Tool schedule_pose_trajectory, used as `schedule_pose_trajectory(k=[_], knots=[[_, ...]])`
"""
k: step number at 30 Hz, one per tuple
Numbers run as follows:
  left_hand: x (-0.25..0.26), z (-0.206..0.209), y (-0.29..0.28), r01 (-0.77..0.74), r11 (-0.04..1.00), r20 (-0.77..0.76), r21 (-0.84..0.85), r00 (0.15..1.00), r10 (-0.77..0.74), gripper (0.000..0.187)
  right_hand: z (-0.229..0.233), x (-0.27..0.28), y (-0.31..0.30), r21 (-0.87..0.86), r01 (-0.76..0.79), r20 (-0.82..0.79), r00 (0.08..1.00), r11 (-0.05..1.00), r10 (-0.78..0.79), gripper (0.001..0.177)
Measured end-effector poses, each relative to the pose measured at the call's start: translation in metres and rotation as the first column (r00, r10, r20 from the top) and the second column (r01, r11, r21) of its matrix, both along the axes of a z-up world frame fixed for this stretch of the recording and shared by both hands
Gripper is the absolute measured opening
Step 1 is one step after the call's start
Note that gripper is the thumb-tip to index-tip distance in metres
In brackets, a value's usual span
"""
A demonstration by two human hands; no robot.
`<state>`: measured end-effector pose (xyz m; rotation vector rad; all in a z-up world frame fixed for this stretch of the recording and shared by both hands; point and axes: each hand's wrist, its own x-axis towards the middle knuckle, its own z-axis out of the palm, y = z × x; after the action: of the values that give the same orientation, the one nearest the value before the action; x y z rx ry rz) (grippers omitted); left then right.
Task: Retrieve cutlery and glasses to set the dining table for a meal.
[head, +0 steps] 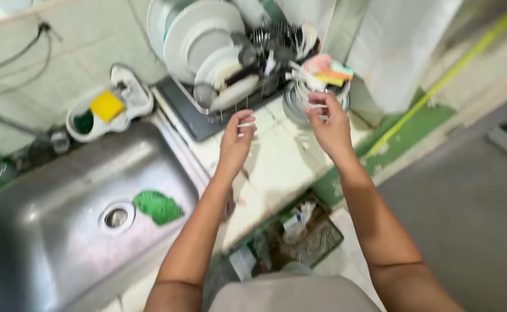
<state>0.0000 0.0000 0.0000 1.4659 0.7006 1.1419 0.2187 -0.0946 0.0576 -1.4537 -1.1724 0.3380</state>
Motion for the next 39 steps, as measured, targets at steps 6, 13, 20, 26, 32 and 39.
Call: schedule_pose_trajectory(k=[6, 13, 20, 26, 32, 39], knots=[[0.046, 0.011, 0.071, 0.028, 1.000, 0.053, 0.008, 0.998, -0.028, 0.035, 0.019, 0.039, 0.089, 0.108, -0.023, 0.157, 0.988, 0.994, 0.005, 0.017], [0.093, 0.026, 0.136, 0.015, 1.000, 0.125, 0.001, 0.992, -0.015, 0.035, 0.059, 0.081, 0.184, 0.022, 0.020, 0.179, 0.983, 1.000, -0.024, 0.012], [0.123, 0.031, 0.177, -0.010, 0.998, 0.124, 0.067, 0.992, 0.001, 0.034, 0.042, 0.106, 0.259, -0.023, 0.193, 0.588, 0.796, 0.981, -0.142, 0.022], [0.134, 0.047, 0.199, 0.019, 0.999, 0.096, 0.034, 0.995, -0.022, 0.033, 0.044, 0.114, 0.281, -0.204, 0.251, 0.587, 0.805, 0.946, -0.086, 0.026], [0.132, 0.034, 0.216, 0.045, 0.999, 0.104, -0.006, 0.994, -0.044, 0.033, 0.031, 0.125, 0.287, -0.075, 0.266, 0.814, 0.573, 0.961, -0.095, 0.007], [0.115, 0.029, 0.203, 0.015, 0.999, 0.111, -0.034, 0.994, -0.011, 0.031, 0.038, 0.121, 0.276, 0.048, 0.218, 0.898, 0.417, 0.975, -0.137, 0.012]])
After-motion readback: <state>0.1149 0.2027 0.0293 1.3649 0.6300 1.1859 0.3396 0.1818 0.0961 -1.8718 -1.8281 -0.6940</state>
